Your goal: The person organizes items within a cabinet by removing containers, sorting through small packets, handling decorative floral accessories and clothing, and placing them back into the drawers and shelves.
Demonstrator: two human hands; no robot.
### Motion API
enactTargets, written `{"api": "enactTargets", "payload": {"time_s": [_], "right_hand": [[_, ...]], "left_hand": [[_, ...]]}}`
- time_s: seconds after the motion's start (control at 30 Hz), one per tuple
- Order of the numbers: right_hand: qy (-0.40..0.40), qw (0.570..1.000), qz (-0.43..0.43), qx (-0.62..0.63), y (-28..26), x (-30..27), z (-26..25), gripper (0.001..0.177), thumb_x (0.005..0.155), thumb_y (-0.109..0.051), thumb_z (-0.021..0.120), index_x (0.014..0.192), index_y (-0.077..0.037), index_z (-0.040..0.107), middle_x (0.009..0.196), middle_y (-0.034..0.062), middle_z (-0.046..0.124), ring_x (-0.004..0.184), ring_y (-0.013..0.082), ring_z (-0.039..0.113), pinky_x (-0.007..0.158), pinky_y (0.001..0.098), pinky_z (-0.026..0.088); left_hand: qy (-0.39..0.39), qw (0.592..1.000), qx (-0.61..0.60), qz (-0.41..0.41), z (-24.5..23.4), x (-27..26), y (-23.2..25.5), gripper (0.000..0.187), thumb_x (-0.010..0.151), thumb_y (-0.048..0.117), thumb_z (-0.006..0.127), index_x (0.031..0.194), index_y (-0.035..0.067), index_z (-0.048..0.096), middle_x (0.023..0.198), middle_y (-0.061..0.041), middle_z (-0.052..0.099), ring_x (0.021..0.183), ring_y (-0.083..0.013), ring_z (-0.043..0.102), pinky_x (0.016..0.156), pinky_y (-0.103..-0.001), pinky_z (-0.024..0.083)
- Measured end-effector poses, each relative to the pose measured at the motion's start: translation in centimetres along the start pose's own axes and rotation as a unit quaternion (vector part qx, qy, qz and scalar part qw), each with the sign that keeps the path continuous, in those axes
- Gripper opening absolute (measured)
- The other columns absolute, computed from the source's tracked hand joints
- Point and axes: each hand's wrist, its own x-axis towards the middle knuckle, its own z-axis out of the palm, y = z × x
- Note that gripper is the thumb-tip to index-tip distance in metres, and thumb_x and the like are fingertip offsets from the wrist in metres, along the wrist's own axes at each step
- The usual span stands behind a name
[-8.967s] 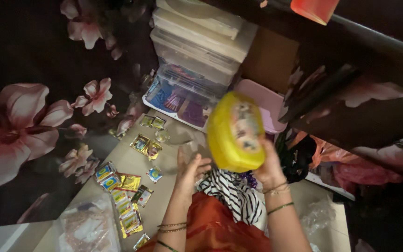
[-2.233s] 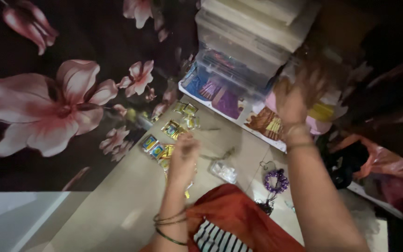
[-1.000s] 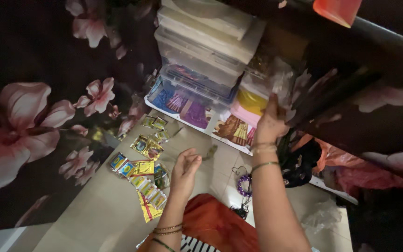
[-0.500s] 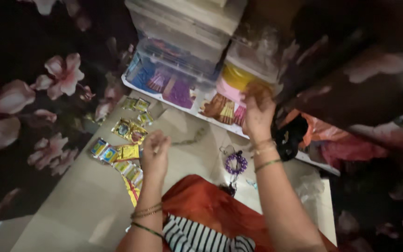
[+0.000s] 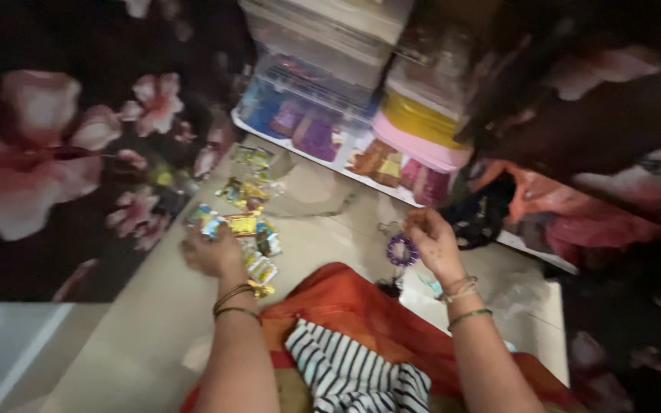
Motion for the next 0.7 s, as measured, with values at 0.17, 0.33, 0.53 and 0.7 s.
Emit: {"api": "enactTargets", "payload": {"time_s": [0.17, 0.33, 0.53, 0.7], "right_hand": [[-0.022, 0.986, 0.059, -0.153, -0.6, -0.1, 2.2, 0.030, 0.092, -0.013, 0.065, 0.119, 0.000, 0.064, 0.096, 0.0076, 0.070, 0.083, 0.0146, 0.064, 0.073, 0.0294, 0.052], [-0.072, 0.992, 0.059, -0.089, -3.0, -0.2, 4.2, 0.030, 0.093, -0.015, 0.065, 0.119, -0.001, 0.064, 0.103, 0.0064, 0.070, 0.087, 0.0132, 0.065, 0.078, 0.0286, 0.054], [-0.132, 0.980, 0.067, 0.134, -12.1, -3.1, 5.6, 0.042, 0.099, -0.019, 0.059, 0.137, -0.005, 0.052, 0.110, 0.0086, 0.071, 0.095, 0.0158, 0.068, 0.086, 0.0313, 0.055], [-0.168, 0.972, -0.016, 0.165, -18.0, -9.1, 4.4, 0.074, 0.089, -0.002, 0.069, 0.155, -0.010, 0.036, 0.113, 0.0075, 0.061, 0.101, 0.0139, 0.062, 0.089, 0.0296, 0.052]], "left_hand": [[-0.080, 0.982, -0.163, -0.050, 1.4, 1.3, -1.1, 0.025, 0.093, 0.008, 0.073, 0.118, 0.008, 0.071, 0.108, -0.013, 0.075, 0.091, -0.0237, 0.069, 0.085, -0.033, 0.055], [-0.227, 0.900, -0.364, 0.077, -1.0, -1.2, 5.4, 0.028, 0.094, -0.003, 0.065, 0.121, 0.006, 0.066, 0.113, -0.007, 0.073, 0.099, -0.0138, 0.070, 0.087, -0.029, 0.056], [-0.491, 0.742, -0.411, 0.198, -11.2, -11.6, 14.7, 0.044, 0.092, -0.010, 0.063, 0.134, 0.004, 0.057, 0.116, -0.008, 0.068, 0.100, -0.0126, 0.064, 0.085, -0.025, 0.052], [-0.565, 0.711, -0.358, 0.216, -20.3, -19.2, 16.9, 0.054, 0.093, -0.009, 0.061, 0.143, 0.005, 0.050, 0.122, -0.009, 0.070, 0.109, -0.0150, 0.066, 0.090, -0.028, 0.051]]}}
